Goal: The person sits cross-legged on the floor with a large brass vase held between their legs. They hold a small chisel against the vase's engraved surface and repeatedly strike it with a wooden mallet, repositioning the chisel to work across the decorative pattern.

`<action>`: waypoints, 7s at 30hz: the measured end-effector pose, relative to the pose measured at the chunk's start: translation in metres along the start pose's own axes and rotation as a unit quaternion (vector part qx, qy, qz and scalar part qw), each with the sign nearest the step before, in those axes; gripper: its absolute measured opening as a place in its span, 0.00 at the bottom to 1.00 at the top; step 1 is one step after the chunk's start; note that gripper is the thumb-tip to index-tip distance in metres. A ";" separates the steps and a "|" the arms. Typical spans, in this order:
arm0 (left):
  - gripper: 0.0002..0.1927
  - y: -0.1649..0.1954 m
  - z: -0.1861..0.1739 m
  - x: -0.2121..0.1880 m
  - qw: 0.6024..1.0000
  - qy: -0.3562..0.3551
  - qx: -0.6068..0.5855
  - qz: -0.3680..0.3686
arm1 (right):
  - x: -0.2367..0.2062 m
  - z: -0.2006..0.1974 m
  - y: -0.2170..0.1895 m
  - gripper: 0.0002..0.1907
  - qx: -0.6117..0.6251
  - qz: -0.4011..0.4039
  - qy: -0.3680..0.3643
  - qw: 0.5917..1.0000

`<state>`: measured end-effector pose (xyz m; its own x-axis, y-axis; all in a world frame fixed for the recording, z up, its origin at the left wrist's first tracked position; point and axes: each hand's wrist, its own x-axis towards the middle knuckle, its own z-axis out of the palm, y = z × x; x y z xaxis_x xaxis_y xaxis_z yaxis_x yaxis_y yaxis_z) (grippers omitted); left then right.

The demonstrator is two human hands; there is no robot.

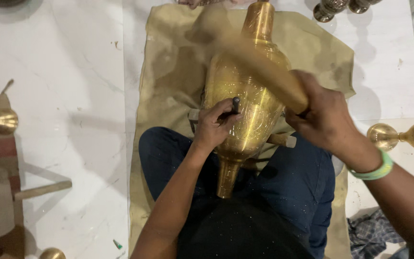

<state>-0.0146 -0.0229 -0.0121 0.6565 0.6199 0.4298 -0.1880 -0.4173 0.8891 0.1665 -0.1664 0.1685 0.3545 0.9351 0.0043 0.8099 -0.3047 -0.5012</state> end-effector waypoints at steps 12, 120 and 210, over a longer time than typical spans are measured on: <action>0.20 0.000 0.000 0.003 1.000 -0.015 -0.002 -0.001 | -0.005 0.005 0.002 0.33 -0.299 0.092 -0.198 0.929; 0.25 -0.001 -0.007 0.051 0.996 -0.087 -0.008 -0.016 | -0.002 -0.020 0.009 0.35 -0.213 -0.022 -0.040 0.976; 0.25 0.005 -0.022 0.063 0.985 -0.165 -0.047 -0.002 | -0.025 -0.004 0.013 0.42 0.009 0.018 0.042 0.999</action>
<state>0.0097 0.0290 0.0234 0.8561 0.3651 0.3658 -0.2422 -0.3417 0.9080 0.1702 -0.1945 0.1648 0.4218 0.9049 0.0571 0.7871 -0.3342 -0.5184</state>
